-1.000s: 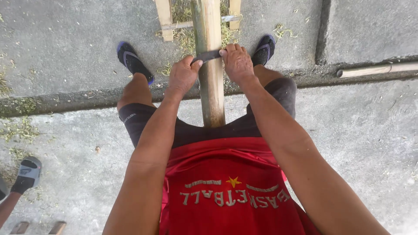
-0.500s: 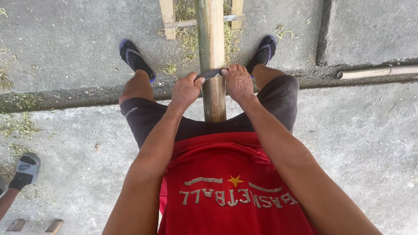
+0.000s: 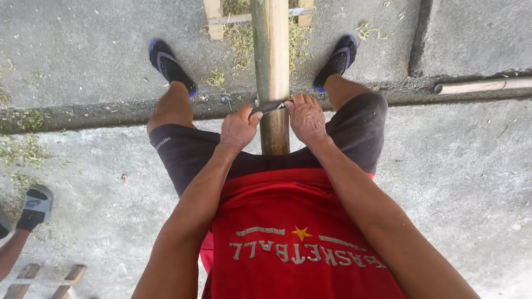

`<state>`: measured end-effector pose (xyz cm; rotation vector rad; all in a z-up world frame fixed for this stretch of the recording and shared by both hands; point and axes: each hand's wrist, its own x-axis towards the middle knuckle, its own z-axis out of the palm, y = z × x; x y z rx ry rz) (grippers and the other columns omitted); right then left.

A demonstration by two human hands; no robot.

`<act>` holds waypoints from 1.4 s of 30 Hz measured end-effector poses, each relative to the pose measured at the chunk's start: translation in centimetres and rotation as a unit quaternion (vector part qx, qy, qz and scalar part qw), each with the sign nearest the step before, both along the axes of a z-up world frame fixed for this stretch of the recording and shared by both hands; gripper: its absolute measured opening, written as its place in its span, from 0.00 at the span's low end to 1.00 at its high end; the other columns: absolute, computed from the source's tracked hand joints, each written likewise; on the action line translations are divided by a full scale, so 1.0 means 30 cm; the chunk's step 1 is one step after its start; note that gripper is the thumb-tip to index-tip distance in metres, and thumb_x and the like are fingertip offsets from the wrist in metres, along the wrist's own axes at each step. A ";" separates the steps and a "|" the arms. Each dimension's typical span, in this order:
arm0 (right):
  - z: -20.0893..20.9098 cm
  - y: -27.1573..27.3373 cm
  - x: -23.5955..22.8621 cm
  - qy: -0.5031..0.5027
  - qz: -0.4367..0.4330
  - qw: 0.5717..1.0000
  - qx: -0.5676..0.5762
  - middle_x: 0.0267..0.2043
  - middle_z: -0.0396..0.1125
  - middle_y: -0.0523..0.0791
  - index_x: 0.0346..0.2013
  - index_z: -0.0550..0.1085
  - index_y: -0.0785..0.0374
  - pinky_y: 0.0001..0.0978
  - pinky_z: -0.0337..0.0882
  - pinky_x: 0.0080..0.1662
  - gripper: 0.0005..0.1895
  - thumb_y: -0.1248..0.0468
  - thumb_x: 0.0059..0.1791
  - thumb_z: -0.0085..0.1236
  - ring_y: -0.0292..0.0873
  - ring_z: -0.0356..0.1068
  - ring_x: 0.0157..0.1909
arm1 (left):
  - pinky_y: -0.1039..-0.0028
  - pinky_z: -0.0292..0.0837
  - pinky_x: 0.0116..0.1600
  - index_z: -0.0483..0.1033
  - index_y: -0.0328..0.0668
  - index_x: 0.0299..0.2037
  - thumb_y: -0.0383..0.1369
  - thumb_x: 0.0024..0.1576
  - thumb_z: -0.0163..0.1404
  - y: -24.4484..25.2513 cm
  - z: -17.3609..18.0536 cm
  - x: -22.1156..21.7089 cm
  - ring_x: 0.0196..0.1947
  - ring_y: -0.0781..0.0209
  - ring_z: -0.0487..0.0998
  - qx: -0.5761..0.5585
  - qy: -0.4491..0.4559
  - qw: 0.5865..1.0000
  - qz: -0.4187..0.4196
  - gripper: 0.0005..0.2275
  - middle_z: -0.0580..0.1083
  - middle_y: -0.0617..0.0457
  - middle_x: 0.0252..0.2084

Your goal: Shaving the outer skin of a bamboo pole using a curved blade while sitting.

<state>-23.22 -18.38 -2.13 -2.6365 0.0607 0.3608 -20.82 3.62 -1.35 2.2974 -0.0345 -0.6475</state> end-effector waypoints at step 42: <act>-0.143 -0.018 -0.100 -0.089 0.047 0.995 -0.024 0.43 0.68 0.59 0.47 0.70 0.69 0.55 0.66 0.54 0.16 0.58 0.54 0.49 0.63 0.67 0.48 | 0.46 0.72 0.42 0.75 0.39 0.38 0.46 0.60 0.50 0.039 -0.082 -0.052 0.37 0.31 0.78 -0.034 -0.034 0.997 -0.061 0.16 0.76 0.34 0.34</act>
